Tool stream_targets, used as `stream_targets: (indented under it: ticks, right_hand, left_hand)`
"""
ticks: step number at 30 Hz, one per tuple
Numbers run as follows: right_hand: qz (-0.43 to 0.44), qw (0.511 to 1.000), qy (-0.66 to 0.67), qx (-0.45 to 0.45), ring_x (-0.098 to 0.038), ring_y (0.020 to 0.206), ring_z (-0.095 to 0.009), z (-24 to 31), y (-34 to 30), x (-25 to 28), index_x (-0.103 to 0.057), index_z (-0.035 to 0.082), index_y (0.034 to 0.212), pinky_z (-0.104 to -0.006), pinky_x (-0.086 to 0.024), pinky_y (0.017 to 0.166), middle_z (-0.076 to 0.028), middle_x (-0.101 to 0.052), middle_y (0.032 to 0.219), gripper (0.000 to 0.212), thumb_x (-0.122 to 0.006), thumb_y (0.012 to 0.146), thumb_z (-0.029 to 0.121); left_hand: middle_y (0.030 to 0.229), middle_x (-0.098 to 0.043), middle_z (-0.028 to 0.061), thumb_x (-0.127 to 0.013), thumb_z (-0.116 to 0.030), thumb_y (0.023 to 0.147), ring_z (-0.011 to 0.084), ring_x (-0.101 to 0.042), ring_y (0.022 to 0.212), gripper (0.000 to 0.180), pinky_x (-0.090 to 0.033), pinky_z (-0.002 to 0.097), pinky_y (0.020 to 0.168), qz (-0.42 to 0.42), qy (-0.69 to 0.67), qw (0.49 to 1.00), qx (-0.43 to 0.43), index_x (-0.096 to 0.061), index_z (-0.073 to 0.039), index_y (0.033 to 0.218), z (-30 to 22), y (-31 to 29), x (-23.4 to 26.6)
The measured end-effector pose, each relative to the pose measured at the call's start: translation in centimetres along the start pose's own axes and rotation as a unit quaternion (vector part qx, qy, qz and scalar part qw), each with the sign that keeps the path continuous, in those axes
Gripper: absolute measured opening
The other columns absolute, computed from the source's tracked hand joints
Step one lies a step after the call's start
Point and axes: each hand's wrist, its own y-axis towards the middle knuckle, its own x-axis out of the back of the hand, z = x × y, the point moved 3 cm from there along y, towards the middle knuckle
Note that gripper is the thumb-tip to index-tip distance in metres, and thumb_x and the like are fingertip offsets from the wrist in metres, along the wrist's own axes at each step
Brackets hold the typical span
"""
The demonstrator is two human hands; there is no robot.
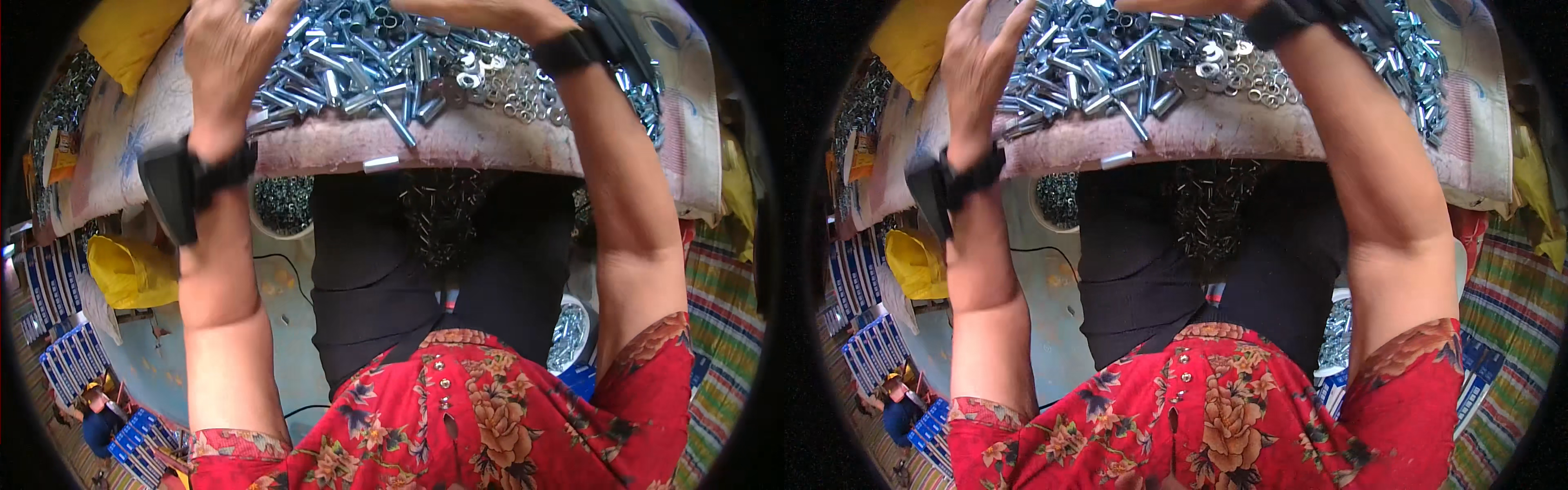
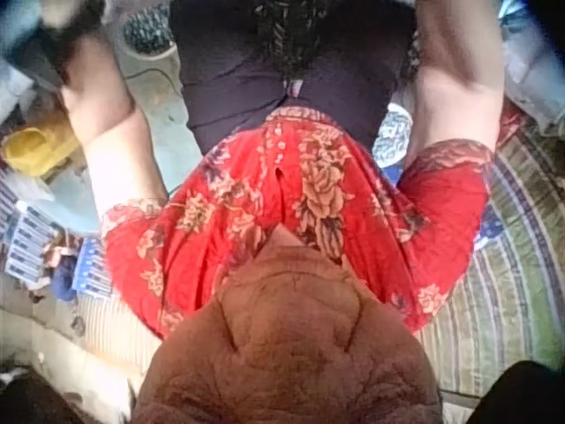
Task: Assembling bolts by adding washers and nuts to them.
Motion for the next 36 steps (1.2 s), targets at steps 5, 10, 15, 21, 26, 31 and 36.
stream_targets:
  ticks: [5,10,15,21,26,31,36]
  right_hand:
    - [-0.19,0.98,0.043,0.032,-0.056,0.056,-0.018,7.2,-8.5,1.3,-0.061,0.002,0.082,-0.0268,-0.044,0.05,-0.009,-0.058,0.071,0.018,-0.07,0.068,0.007]
    - [-0.114,0.969,0.175,-0.134,-0.058,0.065,-0.026,10.3,-13.1,-3.0,-0.057,0.004,0.082,-0.0336,-0.046,0.056,-0.01,-0.057,0.073,0.018,-0.067,0.068,0.011]
    - [-0.161,0.969,0.142,-0.118,-0.059,0.066,-0.026,10.2,-12.1,-4.3,-0.058,0.005,0.083,-0.0328,-0.047,0.057,-0.01,-0.059,0.075,0.017,-0.066,0.069,0.012]
    - [-0.119,0.984,0.069,-0.11,-0.059,0.065,-0.028,7.7,-11.5,-3.7,-0.058,0.008,0.084,-0.0351,-0.048,0.055,-0.009,-0.056,0.078,0.014,-0.06,0.071,0.011]
    - [-0.027,0.998,-0.005,-0.055,-0.059,0.072,-0.027,7.6,-10.6,-3.7,-0.054,0.007,0.085,-0.0352,-0.05,0.059,-0.01,-0.052,0.078,0.015,-0.058,0.071,0.01]
    - [-0.041,0.999,-0.001,-0.005,-0.058,0.073,-0.024,7.2,-10.8,-4.4,-0.055,0.009,0.084,-0.033,-0.049,0.061,-0.007,-0.052,0.078,0.014,-0.059,0.072,0.015]
    - [-0.092,0.995,0.026,-0.014,-0.057,0.071,-0.023,7.3,-11.3,-4.6,-0.056,0.008,0.083,-0.0324,-0.048,0.059,-0.006,-0.053,0.076,0.012,-0.06,0.074,0.015]
  left_hand:
    - [0.089,-0.062,0.0086,-0.066,-0.006,0.074,0.018,-0.058,0.079,0.022,-0.045,0.0259,0.069,-0.027,-0.368,0.86,0.352,-0.061,-0.003,0.095,-5.9,-4.4,8.1]
    - [0.078,-0.061,0.0081,-0.066,0.0,0.072,0.0164,-0.059,0.065,0.015,-0.046,0.0248,0.059,0.048,-0.465,0.757,0.456,-0.063,-0.003,0.086,-10.7,-7.2,10.6]
    - [0.086,-0.058,0.009,-0.062,0.004,0.068,0.0241,-0.059,0.076,0.026,-0.047,0.0298,0.065,0.083,-0.477,0.815,0.319,-0.063,-0.007,0.091,-11.3,-4.2,8.8]
    - [0.095,-0.058,0.008,-0.06,-0.001,0.071,0.0241,-0.061,0.078,0.026,-0.05,0.031,0.066,0.213,-0.463,0.845,0.161,-0.062,-0.008,0.096,-11.1,-1.9,7.4]
    - [0.1,-0.057,0.007,-0.052,-0.004,0.073,0.0215,-0.061,0.081,0.022,-0.051,0.0298,0.063,0.183,-0.447,0.874,0.046,-0.058,-0.007,0.094,-10.0,-2.4,6.4]
    - [0.093,-0.06,0.0128,-0.059,-0.005,0.076,0.0262,-0.062,0.079,0.024,-0.05,0.0321,0.065,0.188,-0.459,0.868,0.015,-0.054,-0.003,0.099,-9.8,-2.4,6.3]
    - [0.069,-0.058,0.0048,-0.049,-0.013,0.09,0.0098,-0.05,0.052,0.013,-0.039,0.0201,0.046,0.073,-0.678,0.546,0.488,-0.052,-0.004,0.099,-10.9,-3.6,9.1]
